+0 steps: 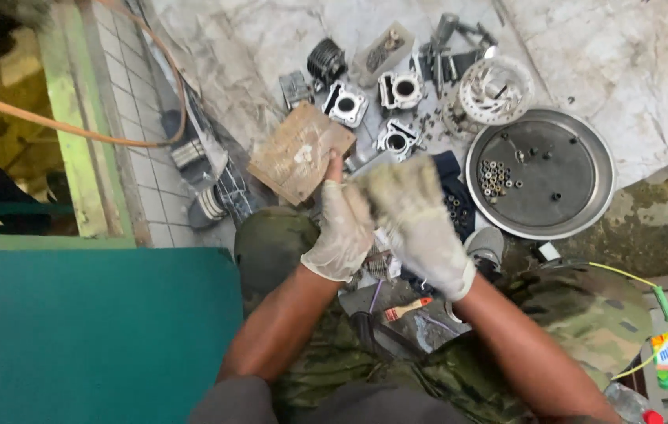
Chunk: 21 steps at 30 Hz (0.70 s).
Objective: The person sits on the floor and scrubs a metal engine cylinder block with a sanding block. They rotate the part to clean different sides and the interior surface, then place it back on the floor among other disassembled engine components.
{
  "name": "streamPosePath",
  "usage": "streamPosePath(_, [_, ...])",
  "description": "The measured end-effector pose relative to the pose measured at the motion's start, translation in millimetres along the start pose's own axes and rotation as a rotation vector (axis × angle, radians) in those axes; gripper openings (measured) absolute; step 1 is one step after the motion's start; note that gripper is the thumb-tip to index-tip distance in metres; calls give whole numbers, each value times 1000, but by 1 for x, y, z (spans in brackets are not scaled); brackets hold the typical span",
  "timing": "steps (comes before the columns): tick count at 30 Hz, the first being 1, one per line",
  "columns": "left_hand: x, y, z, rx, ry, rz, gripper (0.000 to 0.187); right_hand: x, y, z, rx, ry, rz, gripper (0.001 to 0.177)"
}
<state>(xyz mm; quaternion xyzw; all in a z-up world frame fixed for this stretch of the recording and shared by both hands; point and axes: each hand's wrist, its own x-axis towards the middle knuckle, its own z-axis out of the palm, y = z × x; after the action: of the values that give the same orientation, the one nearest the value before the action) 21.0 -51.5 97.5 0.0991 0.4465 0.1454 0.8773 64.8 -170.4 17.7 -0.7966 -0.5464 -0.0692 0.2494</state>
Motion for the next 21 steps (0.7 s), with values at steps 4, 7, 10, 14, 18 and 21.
streamPosePath(4, [37,-13,-13,2,-106,80,81,8,-3,-8,86,58,30,52])
streamPosePath(7, [48,-11,-13,-3,-96,144,74,3,47,41,2,77,19,52])
streamPosePath(10, [36,-7,-11,42,-78,149,72,13,45,21,15,70,67,60])
streamPosePath(14, [-5,-12,13,-6,1,181,68,-9,3,-12,-15,-8,15,60])
streamPosePath(18, [19,-11,-1,66,-142,119,73,16,18,-33,-184,-18,39,56])
streamPosePath(21, [8,-10,9,-57,-77,143,71,15,9,-18,-159,8,-5,48])
